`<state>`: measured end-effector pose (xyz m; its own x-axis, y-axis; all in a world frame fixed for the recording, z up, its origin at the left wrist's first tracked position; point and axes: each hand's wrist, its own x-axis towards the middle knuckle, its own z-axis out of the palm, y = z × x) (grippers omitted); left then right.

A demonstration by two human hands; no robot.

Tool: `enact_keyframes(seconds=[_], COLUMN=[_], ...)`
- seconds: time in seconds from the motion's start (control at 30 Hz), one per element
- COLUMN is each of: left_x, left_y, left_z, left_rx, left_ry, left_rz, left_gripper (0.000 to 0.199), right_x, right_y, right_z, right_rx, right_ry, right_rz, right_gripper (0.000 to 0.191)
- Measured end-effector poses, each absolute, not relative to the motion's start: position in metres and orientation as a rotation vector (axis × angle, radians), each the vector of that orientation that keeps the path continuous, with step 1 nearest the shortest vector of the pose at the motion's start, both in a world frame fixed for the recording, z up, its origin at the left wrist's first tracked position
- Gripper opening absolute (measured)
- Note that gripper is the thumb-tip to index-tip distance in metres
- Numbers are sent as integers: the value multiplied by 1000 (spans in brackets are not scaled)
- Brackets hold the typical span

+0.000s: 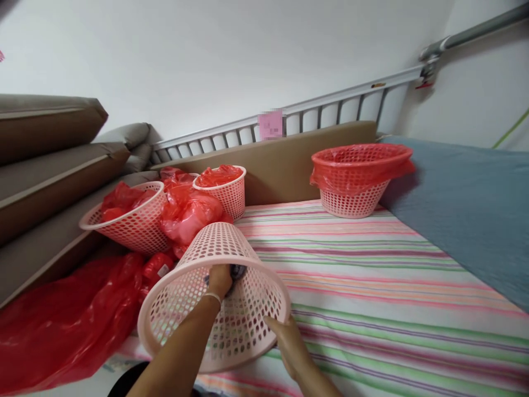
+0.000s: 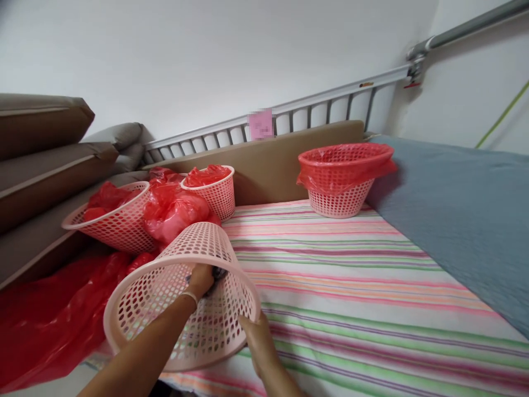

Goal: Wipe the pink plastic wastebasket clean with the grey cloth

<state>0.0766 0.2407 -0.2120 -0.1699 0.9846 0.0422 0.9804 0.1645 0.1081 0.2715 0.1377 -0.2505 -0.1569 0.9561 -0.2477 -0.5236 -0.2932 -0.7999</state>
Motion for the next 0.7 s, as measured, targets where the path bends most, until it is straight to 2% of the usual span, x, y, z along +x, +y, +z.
enact_keyframes(seconds=[0.2,0.33,0.47,0.6,0.7], left_x=[109,127,131,121,110], left_y=[192,138,93,94,128], left_z=[-214,-211,-201,-194,-194], left_rx=[2082,2180,2277,2344,2298], left_ry=[2241,2046,1845,1774,1935], left_rz=[177,222,215,78,13], left_gripper=[30,50,49,44,34], right_x=[274,280,284,284,284], right_y=[145,146,140,140,143], right_z=[-259,-253,-238,-236,-241], right_rx=[-995,-958,-926,-934,-928], right_ry=[-583,-626,-668,-664,-675], right_rz=[1741,1736,1682,1656,1695], right_gripper=[42,39,39,38,36])
